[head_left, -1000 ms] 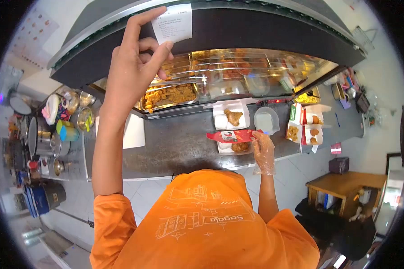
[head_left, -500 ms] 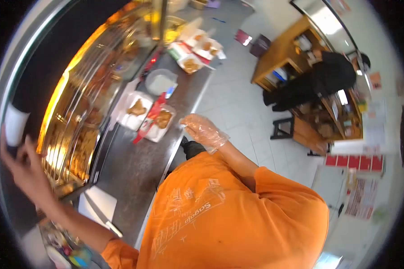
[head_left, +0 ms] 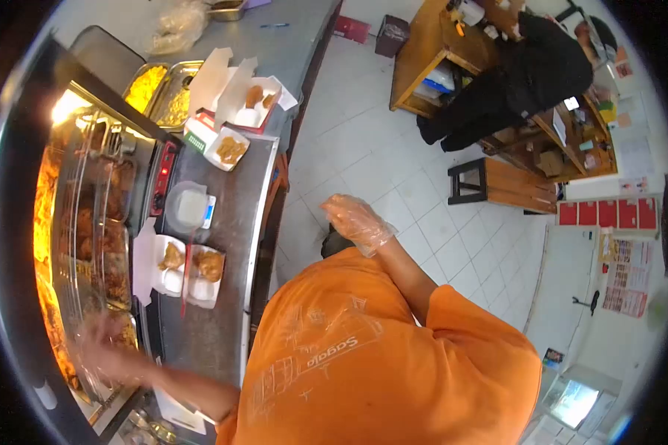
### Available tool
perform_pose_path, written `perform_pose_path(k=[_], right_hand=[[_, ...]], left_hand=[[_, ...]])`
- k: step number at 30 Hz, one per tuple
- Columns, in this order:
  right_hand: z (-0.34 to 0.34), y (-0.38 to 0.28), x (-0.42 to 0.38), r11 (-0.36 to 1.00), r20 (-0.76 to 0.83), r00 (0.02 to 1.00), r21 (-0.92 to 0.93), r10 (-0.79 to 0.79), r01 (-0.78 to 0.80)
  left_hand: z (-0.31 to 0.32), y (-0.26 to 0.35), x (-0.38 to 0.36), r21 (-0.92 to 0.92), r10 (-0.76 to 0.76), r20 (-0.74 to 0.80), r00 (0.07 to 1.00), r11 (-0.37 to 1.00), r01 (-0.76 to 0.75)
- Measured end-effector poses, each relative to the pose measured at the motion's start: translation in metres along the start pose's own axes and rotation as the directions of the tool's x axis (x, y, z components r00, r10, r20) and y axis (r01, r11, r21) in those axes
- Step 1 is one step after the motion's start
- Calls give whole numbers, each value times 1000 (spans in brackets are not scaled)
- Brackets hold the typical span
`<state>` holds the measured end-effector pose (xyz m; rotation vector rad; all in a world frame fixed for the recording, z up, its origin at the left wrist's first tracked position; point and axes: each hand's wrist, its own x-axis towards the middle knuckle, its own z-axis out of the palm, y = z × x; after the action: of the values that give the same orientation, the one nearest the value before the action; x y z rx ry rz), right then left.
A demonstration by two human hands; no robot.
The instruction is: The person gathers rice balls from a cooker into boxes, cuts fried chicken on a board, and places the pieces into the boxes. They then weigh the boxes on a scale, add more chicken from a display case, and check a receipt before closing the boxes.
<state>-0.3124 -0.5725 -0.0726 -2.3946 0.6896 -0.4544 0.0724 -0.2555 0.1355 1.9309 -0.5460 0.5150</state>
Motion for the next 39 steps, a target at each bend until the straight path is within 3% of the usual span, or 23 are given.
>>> perform_pose_path(k=[1, 3, 4, 5, 7, 11, 13, 14, 16, 17, 19, 23, 25, 31, 39], right_hand=[[-11, 20, -3, 999, 8, 999, -11, 38, -38], [-54, 36, 3, 995, 28, 995, -38, 91, -90], [-80, 47, 16, 988, 3, 992, -97, 122, -122], [-99, 59, 20, 990, 38, 993, -84, 112, -109], [-128, 85, 24, 997, -94, 993, -23, 71, -73], [-156, 132, 27, 977, -29, 977, -36, 210, -211], [-154, 169, 19, 941, 13, 947, -124, 320, -315], [-152, 181, 14, 939, 49, 943, -128, 329, -321], [-150, 206, 5, 843, 110, 836, -94, 537, -529], [-149, 217, 0, 842, 141, 830, -106, 540, -529], [-141, 242, 2, 804, 232, 771, -126, 593, -581], [-130, 266, 37, 797, 356, 727, -99, 587, -595], [-127, 280, 56, 779, 429, 680, -95, 594, -620], [-122, 317, 101, 743, 478, 640, -42, 602, -668], [-118, 368, 125, 758, 581, 588, -77, 562, -648]], left_hand=[[76, 11, -29, -145, -90, 251, 964, 981, 129], [195, 42, -90, -261, -99, 659, 745, 899, 350], [235, 93, -105, -39, -93, 775, 625, 980, 195], [281, 67, -130, -181, 166, 782, 601, 983, -36], [335, 88, -157, -120, 66, 863, 501, 990, 75], [438, 62, -189, -35, 39, 879, 475, 999, -16], [483, 44, -202, -124, 220, 804, 552, 970, -207], [499, 37, -206, -74, 193, 840, 507, 966, -246], [528, 40, -205, -31, 163, 842, 514, 966, -256], [541, 40, -206, -13, 173, 834, 524, 955, -295], [560, 40, -212, 86, 51, 874, 484, 962, -258], [583, 44, -224, 286, -143, 881, 450, 920, -267], [594, 54, -221, 363, -154, 869, 470, 844, -396], [630, 68, -229, 408, -209, 859, 468, 831, -378], [647, 73, -241, 498, -232, 740, 631, 820, -282]])
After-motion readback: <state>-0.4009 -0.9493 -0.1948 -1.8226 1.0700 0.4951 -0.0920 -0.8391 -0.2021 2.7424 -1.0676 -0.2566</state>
